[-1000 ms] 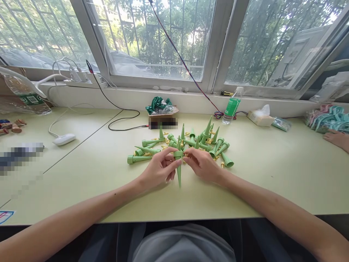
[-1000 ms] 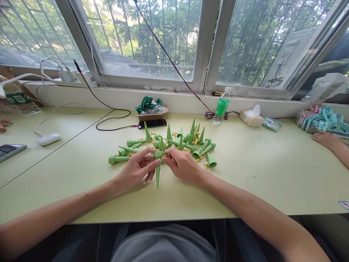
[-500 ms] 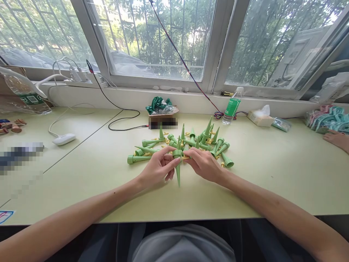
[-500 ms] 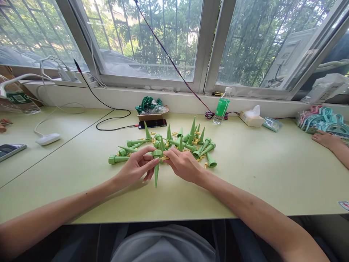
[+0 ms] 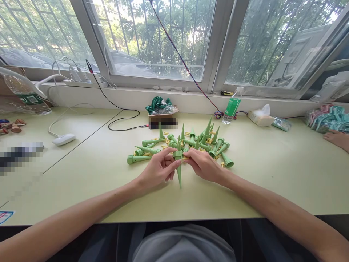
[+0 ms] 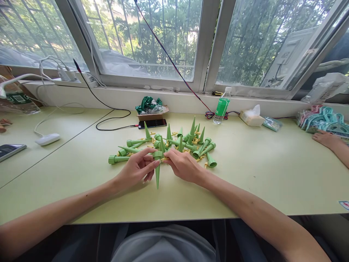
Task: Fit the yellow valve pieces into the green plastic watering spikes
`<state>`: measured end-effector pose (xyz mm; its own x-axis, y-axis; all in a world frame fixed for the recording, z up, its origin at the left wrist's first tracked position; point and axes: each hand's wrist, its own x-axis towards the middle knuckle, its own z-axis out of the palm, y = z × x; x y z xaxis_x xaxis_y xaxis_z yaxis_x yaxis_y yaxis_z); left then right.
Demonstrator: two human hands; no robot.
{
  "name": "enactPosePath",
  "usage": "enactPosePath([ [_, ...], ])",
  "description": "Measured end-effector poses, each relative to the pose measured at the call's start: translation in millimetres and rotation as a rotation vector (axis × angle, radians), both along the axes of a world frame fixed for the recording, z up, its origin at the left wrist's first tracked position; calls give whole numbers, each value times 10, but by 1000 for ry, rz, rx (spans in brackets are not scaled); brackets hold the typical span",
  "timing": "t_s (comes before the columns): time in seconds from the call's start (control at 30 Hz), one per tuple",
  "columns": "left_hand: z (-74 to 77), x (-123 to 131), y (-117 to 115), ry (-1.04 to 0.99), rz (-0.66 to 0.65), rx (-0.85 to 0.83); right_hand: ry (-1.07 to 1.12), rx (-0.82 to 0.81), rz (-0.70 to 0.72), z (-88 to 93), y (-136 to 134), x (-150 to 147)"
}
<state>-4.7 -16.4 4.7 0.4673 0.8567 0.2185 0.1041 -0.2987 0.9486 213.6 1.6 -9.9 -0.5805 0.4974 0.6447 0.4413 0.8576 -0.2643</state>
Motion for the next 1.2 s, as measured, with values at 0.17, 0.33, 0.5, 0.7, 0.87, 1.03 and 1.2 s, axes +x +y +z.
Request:
enactPosePath([
  [0.17,-14,6,-11,-2,2,36,-21,-118,-3,15,-42,-30],
  [0.33,-45,9,-14,18,9,62,59,-374,4,86,-100,-74],
  [0.5,-51,10,-19,31,20,71,127,-699,89,156,-134,-74],
  [0.7,-22,14,-8,13,14,42,152,-613,33,146,-119,-100],
  [0.87,29,23,-6,-28,13,-19,142,-436,1,120,-97,-114],
  [1.03,84,36,-4,-82,12,-97,84,-313,-51,93,-83,-88],
  [1.2,123,47,-3,-110,13,-141,-4,-211,-20,69,-58,-36],
])
